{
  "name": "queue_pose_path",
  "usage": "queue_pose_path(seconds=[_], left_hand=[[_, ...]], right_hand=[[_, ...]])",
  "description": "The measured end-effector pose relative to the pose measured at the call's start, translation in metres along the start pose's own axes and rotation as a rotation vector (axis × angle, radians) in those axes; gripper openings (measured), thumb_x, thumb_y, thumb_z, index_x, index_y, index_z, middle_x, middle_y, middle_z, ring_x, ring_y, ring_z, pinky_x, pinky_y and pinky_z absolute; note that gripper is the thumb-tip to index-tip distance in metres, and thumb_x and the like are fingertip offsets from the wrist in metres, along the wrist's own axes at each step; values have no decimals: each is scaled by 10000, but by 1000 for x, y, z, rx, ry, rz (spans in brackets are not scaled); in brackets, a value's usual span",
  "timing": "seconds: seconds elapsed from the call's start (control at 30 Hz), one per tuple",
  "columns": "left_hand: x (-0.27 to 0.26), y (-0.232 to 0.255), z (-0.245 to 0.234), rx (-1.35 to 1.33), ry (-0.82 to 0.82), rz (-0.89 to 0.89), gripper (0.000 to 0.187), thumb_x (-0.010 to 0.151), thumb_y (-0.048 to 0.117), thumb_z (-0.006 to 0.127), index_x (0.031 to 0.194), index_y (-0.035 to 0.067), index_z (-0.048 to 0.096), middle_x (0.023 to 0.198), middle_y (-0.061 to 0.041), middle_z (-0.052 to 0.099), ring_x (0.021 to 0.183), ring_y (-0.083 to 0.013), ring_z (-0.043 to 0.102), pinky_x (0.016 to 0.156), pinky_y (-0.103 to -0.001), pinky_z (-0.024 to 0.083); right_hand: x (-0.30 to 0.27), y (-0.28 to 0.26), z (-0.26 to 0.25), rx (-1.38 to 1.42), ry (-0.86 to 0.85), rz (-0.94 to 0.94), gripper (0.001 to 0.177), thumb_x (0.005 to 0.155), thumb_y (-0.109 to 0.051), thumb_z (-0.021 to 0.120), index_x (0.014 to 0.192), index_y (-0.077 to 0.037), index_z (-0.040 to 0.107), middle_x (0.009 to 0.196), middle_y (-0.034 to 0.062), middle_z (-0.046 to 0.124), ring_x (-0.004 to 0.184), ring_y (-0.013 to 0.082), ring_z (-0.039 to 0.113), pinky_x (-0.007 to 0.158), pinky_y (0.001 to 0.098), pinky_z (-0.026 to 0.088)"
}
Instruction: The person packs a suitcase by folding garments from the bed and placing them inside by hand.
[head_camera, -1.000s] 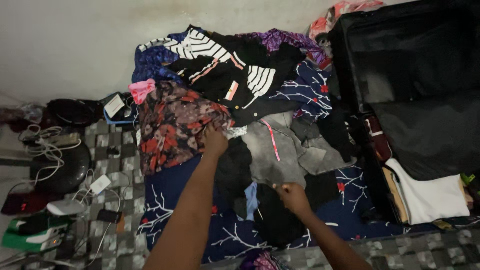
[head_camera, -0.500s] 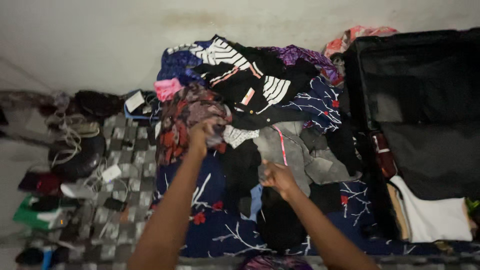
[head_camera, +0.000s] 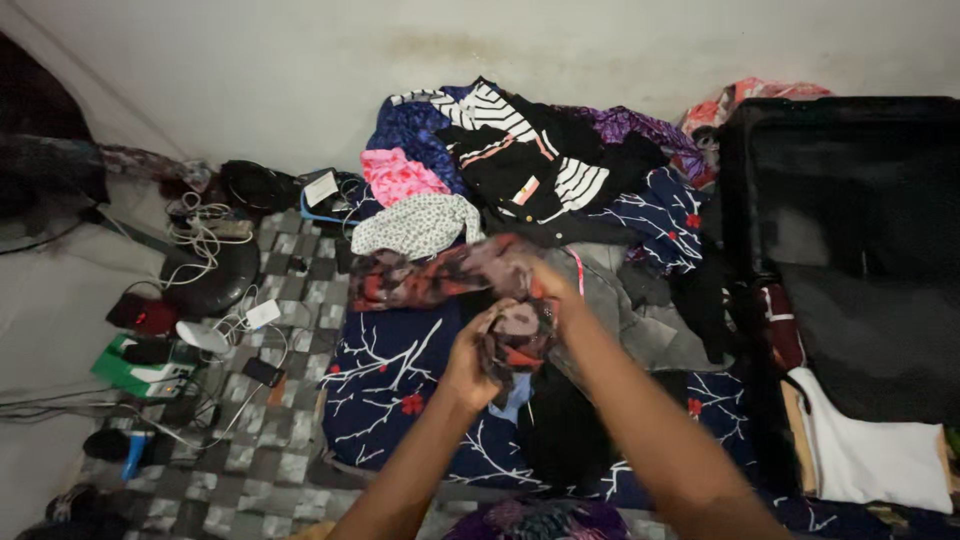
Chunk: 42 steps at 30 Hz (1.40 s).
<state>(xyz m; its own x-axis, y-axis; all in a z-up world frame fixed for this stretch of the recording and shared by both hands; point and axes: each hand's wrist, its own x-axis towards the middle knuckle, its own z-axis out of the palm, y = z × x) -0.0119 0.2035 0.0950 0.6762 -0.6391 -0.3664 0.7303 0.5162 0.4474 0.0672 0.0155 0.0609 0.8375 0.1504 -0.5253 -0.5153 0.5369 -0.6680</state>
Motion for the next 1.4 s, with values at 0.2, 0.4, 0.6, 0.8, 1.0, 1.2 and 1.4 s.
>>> queue_pose_path(seconds=[0.2, 0.4, 0.6, 0.8, 1.0, 1.2, 1.4], left_hand=[[-5, -28, 0, 33, 183, 143, 675, 928, 652, 568, 1267, 82, 696, 1283, -114, 736, 1324, -251, 585, 1038, -384, 383], [38, -62, 12, -394, 131, 172, 599, 798, 676, 515, 1164, 238, 696, 1195, -98, 727, 1209, -339, 584, 973, -603, 438], [85, -135, 56, -398, 122, 282, 549, 955, 608, 595, 1139, 98, 680, 1103, -99, 707, 1034, -313, 664, 939, -493, 542], [58, -175, 159, -217, 170, 87, 433, 960, 482, 549, 1133, 108, 683, 1003, -92, 738, 868, -303, 703, 821, -491, 526], [46, -210, 204, -160, -134, 100, 333, 939, 273, 649, 1154, 23, 699, 1020, -104, 779, 897, -257, 757, 878, -413, 608], [23, -227, 214, 197, -297, 206, 336, 942, 79, 700, 1272, 55, 638, 1208, -81, 714, 1114, -206, 701, 1012, -382, 535], [-22, -175, 217, 559, -456, 154, 414, 935, 106, 674, 1335, 22, 608, 1263, -63, 692, 1176, -202, 650, 1016, -398, 502]], right_hand=[[-68, -40, -57, -303, -52, -58, 436, 896, -261, 664, 1196, 56, 656, 1012, 133, 759, 948, 256, 710, 851, 421, 564], [-187, -39, -149, -483, 10, -121, 375, 875, -169, 704, 1146, 91, 710, 989, 130, 771, 915, 237, 710, 810, 381, 569], [-358, -30, -231, -337, 89, -219, 491, 742, -17, 719, 1230, 15, 672, 1068, 94, 761, 926, 216, 723, 816, 365, 581], [-425, -10, -299, -722, 163, -31, 545, 757, -27, 808, 1277, -40, 646, 1064, 135, 775, 927, 213, 725, 823, 380, 591], [-424, -5, -287, -925, 293, 141, 496, 803, -228, 809, 1250, -49, 689, 1046, 78, 741, 902, 179, 652, 729, 386, 442], [-394, -53, -233, -76, 127, -449, 534, 882, -420, 721, 1275, -68, 636, 1142, 61, 701, 1028, 178, 673, 916, 354, 543], [-379, -102, -136, 355, -95, -488, 403, 982, -283, 702, 1279, -15, 654, 1197, 149, 718, 1032, 276, 708, 925, 440, 581]])
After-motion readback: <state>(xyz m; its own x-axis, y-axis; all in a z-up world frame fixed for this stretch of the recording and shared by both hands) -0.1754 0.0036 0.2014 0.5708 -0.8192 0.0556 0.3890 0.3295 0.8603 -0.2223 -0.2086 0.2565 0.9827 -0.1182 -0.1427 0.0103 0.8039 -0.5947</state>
